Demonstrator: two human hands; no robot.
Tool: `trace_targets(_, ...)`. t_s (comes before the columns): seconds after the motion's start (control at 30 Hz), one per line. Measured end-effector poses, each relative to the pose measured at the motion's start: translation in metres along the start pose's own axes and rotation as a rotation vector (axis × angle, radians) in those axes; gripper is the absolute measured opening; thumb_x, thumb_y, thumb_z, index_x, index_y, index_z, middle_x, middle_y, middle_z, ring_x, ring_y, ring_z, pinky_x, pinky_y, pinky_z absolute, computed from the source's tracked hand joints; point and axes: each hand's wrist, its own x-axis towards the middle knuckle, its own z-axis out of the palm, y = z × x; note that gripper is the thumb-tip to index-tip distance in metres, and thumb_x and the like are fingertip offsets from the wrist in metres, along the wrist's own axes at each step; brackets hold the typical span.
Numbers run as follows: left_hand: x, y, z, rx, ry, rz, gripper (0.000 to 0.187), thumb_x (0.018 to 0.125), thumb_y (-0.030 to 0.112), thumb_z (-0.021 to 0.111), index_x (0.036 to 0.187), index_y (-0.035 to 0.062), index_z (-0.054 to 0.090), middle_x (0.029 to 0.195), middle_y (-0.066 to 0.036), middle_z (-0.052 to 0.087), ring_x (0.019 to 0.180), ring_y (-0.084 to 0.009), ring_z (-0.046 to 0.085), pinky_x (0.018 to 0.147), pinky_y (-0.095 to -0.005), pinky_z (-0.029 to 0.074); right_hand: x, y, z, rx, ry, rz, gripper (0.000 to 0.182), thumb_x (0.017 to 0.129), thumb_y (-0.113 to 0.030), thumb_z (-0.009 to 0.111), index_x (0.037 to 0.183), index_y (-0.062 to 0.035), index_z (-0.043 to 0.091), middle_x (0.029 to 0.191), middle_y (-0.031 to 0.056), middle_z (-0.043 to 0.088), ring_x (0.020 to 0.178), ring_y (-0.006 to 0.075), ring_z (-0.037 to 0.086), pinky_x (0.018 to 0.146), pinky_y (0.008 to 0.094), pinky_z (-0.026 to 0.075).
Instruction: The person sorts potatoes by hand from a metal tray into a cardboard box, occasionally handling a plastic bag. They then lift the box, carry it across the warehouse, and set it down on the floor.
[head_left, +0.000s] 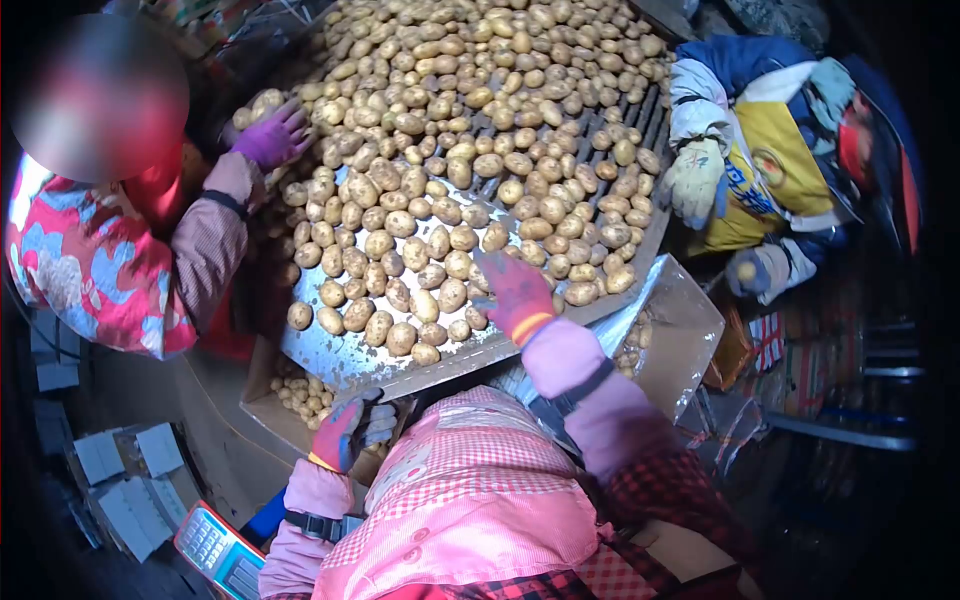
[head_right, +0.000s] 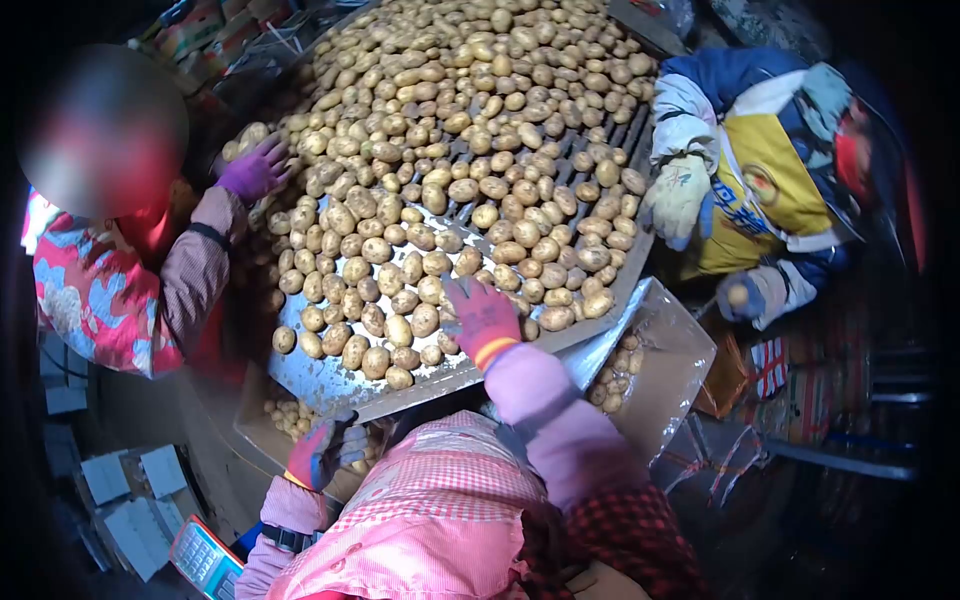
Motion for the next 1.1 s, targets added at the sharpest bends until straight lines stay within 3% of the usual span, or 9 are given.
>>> trace_targets(0.1,-0.007,-0.001,0.001,-0.022,0.06,0.021,0.055,0.095,0.043,0.051,0.133,0.0028,0.047,0.117,-0.016,0.061,0.102,-0.0265,0.062,0.086,-0.0389,0.05,0.062,-0.011,-0.048,0.075,-0.467,0.179,0.07,0.076,-0.03,0.074,0.136,-0.01,0.045,0.125,0.0138,0.056,0.114,0.0298,0.055,0.094,0.042,0.045)
trace_targets(0.27,-0.014,0.002,0.009,-0.132,0.174,0.062,0.05,0.094,0.034,0.054,0.13,-0.0001,0.049,0.11,-0.016,0.063,0.093,-0.0244,0.063,0.079,-0.0358,0.052,0.063,0.09,-0.065,0.56,0.767,0.024,0.058,0.078,-0.014,0.073,0.131,-0.0053,0.051,0.112,0.0117,0.065,0.101,0.0213,0.063,0.089,0.0366,0.05)
trace_targets(0.43,-0.003,-0.004,0.005,-0.137,0.088,0.09,0.065,0.091,0.047,0.056,0.135,0.0016,0.043,0.115,-0.016,0.061,0.097,-0.0243,0.062,0.086,-0.0383,0.049,-0.024,0.076,-0.057,0.369,-0.208,0.331,0.057,0.079,-0.032,0.074,0.128,-0.0108,0.055,0.116,0.0128,0.065,0.103,0.0249,0.064,0.089,0.0343,0.049)
trace_targets(0.57,0.01,0.01,0.017,-0.082,0.032,0.042,0.065,0.094,0.043,0.053,0.139,-0.001,0.039,0.12,-0.019,0.06,0.102,-0.0251,0.061,0.086,-0.0369,0.049,-0.026,0.06,-0.017,-0.212,-0.314,0.096,0.054,0.078,-0.038,0.073,0.125,-0.016,0.058,0.109,0.0117,0.066,0.095,0.0258,0.065,0.079,0.038,0.051)
trace_targets(0.73,0.026,0.026,0.037,-0.094,-0.098,0.035,0.05,0.098,0.028,0.048,0.136,-0.0038,0.041,0.121,-0.02,0.059,0.108,-0.0282,0.06,0.093,-0.0377,0.048,-0.025,0.078,-0.024,0.943,-0.381,0.626,0.039,0.09,-0.032,0.06,0.115,-0.0029,0.06,0.08,0.0152,0.067,0.072,0.0276,0.066,0.067,0.0387,0.051)
trace_targets(0.87,0.031,0.019,0.041,0.02,-0.102,0.074,0.054,0.097,0.036,0.048,0.137,-0.0008,0.042,0.12,-0.021,0.059,0.108,-0.0293,0.06,0.09,-0.0388,0.049,-0.042,0.103,0.01,0.339,-0.023,0.202,0.037,0.091,-0.035,0.057,0.108,-0.0033,0.063,0.082,0.0213,0.065,0.076,0.0257,0.066,0.068,0.0354,0.051)
trace_targets(1.0,0.027,0.007,0.027,0.02,-0.061,0.107,0.055,0.097,0.037,0.048,0.137,-0.0002,0.042,0.12,-0.021,0.06,0.108,-0.0295,0.061,0.089,-0.0394,0.049,-0.01,0.095,-0.012,0.457,-0.314,0.295,0.045,0.092,-0.043,0.055,0.113,-0.0036,0.061,0.088,0.0174,0.066,0.081,0.0223,0.065,0.07,0.0326,0.05)
trace_targets(1.07,0.018,0.013,0.031,-0.115,-0.055,0.053,0.042,0.098,0.022,0.048,0.131,-0.005,0.048,0.115,-0.017,0.062,0.102,-0.0246,0.062,0.09,-0.0356,0.05,-0.009,0.086,-0.043,1.991,0.1,0.296,0.054,0.092,-0.049,0.053,0.121,-0.0032,0.055,0.097,0.0109,0.065,0.077,0.0174,0.061,0.066,0.0295,0.049)
trace_targets(1.1,0.015,0.012,0.032,-0.118,-0.058,0.052,0.042,0.098,0.022,0.048,0.131,-0.005,0.048,0.115,-0.017,0.062,0.102,-0.0246,0.062,0.09,-0.0356,0.05,-0.003,0.082,-0.053,1.836,0.183,0.228,0.061,0.092,-0.053,0.052,0.127,-0.0023,0.05,0.101,0.0067,0.062,0.077,0.0132,0.056,0.066,0.0265,0.047)
